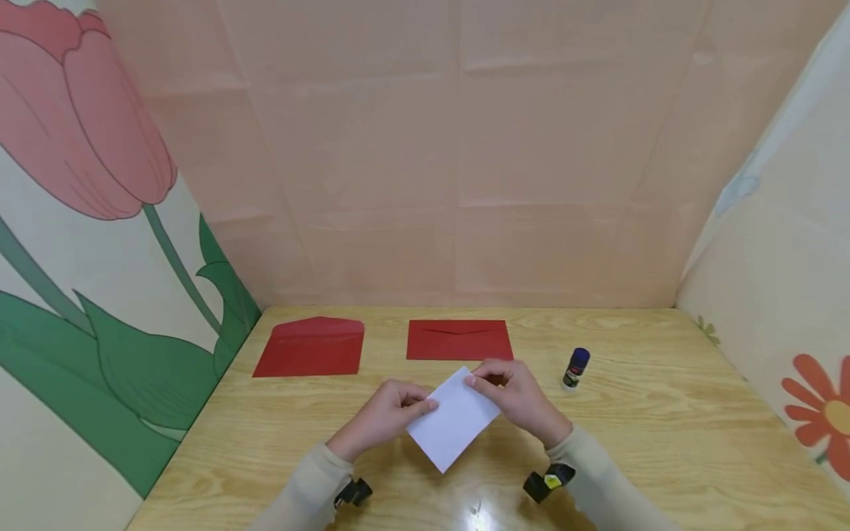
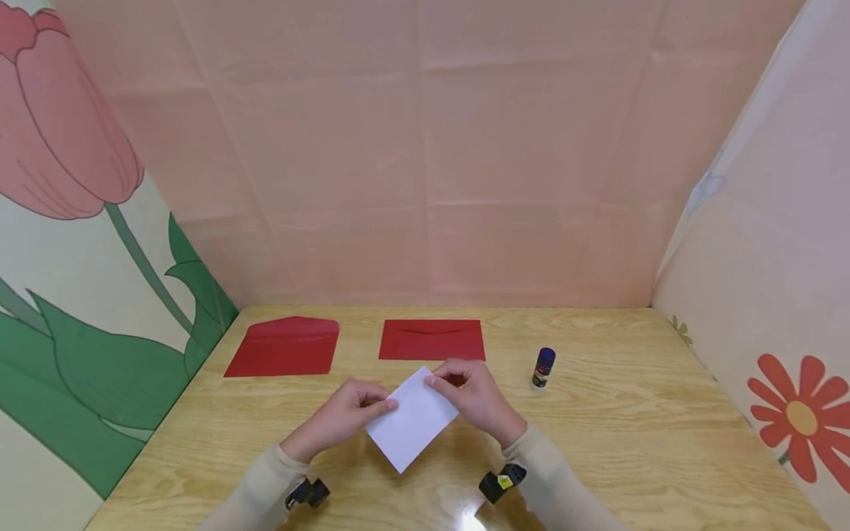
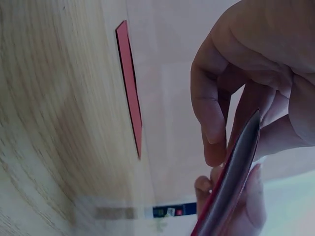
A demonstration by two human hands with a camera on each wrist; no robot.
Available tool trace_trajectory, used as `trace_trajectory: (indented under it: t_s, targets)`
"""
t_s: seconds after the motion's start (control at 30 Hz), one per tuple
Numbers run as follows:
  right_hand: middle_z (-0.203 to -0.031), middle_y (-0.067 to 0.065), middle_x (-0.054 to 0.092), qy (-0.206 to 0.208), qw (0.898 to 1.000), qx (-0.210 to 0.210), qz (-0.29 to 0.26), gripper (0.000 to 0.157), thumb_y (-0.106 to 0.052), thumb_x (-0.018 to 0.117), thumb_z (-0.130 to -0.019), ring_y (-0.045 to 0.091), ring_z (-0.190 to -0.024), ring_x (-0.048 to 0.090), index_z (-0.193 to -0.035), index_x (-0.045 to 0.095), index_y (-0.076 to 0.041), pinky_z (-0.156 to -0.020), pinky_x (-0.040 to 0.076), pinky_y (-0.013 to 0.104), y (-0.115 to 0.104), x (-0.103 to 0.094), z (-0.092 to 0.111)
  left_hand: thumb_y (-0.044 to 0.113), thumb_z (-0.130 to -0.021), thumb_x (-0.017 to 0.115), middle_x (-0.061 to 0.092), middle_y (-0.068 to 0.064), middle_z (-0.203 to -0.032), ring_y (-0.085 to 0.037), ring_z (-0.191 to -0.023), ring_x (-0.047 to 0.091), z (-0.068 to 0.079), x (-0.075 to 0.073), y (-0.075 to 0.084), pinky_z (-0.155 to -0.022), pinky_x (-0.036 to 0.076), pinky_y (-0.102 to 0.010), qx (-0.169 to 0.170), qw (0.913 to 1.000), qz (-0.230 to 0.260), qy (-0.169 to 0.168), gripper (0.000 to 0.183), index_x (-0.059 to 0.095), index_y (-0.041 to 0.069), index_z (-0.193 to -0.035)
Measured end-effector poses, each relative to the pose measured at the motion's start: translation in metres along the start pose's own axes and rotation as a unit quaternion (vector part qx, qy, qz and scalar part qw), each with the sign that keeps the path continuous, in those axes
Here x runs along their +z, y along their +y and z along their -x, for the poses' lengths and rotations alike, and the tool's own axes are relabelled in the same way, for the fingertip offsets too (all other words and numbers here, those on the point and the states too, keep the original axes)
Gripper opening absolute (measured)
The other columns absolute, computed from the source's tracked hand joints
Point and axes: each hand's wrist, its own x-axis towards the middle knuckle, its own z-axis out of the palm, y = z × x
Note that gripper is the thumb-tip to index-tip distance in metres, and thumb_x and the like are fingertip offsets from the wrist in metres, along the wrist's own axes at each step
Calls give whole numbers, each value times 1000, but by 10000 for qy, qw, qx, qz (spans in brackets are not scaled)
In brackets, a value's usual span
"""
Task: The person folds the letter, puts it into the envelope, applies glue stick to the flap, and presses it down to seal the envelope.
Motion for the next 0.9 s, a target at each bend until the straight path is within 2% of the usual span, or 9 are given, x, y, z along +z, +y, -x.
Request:
trace_trajectory:
  t_s: [0.17,0.3,0.43,0.57,0.73,0.9]
  targets:
    - [-88,8,71,135,9999,35,51,10,-12,69,-95,14,-74,62,-92,77,-8,-59,55,30,3,-2,2,21,-99,65,74,-4,-89,-12,-73,66,2,-3,-3,-66,58,-33,-175,9998,93,-1,21,78,6,-101]
    - [-89,9,72,168,9995,244,50,11,-14,69,-95,15,-73,62,-95,77,-6,-60,55,30,5,-5,3,23,-100,63,73,-2,-88,-12,-71,62,4,-6,-5,-67,57,-41,-278,9996,95,-6,21,78,8,-103]
    - [-89,10,72,-29,9984,561,97,15,-19,70,-95,16,-73,63,-96,77,-6,-62,54,28,5,-8,6,25,-99,63,72,-1,-89,-12,-72,61,6,-11,-6,-68,57,-39,-311,9994,69,99,22,77,9,-105]
    - [-90,8,72,141,9974,697,144,15,-21,72,-93,17,-75,63,-96,77,-7,-64,55,28,7,-12,7,21,-100,62,72,-4,-87,-14,-71,63,8,-16,-7,-65,57,-34,-231,9994,215,155,22,76,4,-105]
    - [-93,8,73,241,9973,688,-50,18,-24,70,-95,18,-78,66,-96,77,-7,-70,56,29,10,-18,8,21,-102,60,69,-7,-84,-18,-72,62,11,-20,-9,-64,56,-31,-144,9990,333,261,24,74,2,-107]
    - [-94,8,72,123,9981,588,-163,18,-22,66,-98,18,-82,62,-99,75,-7,-75,55,32,13,-23,11,23,-101,60,67,-20,-82,-17,-69,59,12,-23,-12,-62,53,-25,-146,9979,415,483,25,73,2,-106]
